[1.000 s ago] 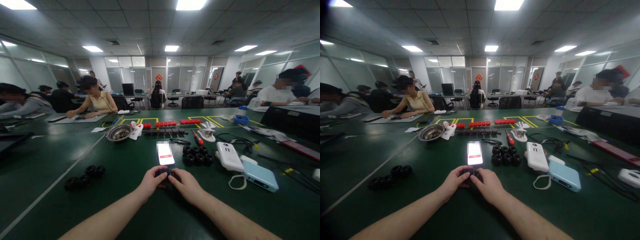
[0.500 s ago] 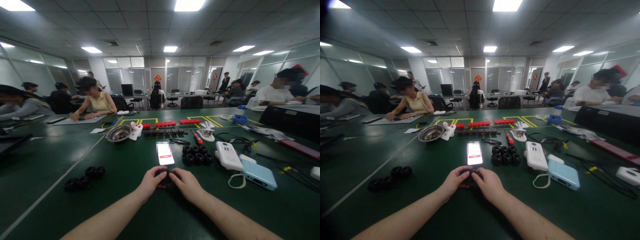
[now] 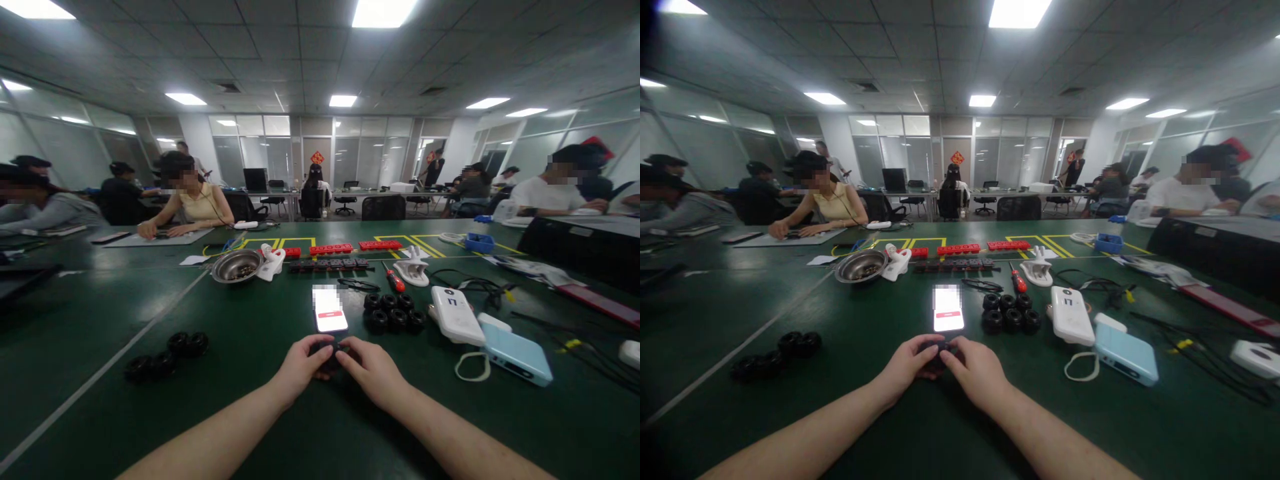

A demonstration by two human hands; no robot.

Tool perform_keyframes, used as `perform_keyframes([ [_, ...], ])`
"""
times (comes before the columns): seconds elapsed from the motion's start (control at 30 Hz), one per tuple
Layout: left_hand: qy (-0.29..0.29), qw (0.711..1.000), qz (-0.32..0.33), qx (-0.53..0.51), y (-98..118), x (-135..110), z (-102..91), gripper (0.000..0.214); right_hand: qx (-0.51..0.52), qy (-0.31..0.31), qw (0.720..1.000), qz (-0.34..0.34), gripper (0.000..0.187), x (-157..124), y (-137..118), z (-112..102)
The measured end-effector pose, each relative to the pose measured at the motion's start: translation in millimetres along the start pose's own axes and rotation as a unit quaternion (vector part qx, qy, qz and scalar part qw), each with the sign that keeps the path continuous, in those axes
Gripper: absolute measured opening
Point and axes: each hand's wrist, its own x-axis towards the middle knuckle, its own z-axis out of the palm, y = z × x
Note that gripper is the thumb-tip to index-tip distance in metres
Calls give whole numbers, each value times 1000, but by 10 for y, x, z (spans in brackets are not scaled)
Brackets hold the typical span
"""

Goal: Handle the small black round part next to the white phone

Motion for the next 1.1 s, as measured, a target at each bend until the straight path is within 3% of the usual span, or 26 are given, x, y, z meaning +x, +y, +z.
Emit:
perform_keyframes([
  [0.2,2,1000,-1,-15,-14,37,-26,36,21,33,998,-47,28,1,16,49],
  [0.43,0,1000,-7,14,23,-10,9,36,5,12,1000,0,30,-27,-22,-20],
  [0.67,-3,1000,6,14,5,-2,-5,34,-27,26,998,-43,27,-29,-19,-21],
  [0.87,-1,1000,16,14,-11,-5,12,39,-20,-5,1000,3,35,-14,-7,-26],
  [0.97,5,1000,6,21,-4,-9,25,41,-19,-28,999,-11,34,1,-4,-3],
  [1.1,1,1000,5,8,4,-7,13,40,-39,5,999,-37,27,-8,-11,37],
])
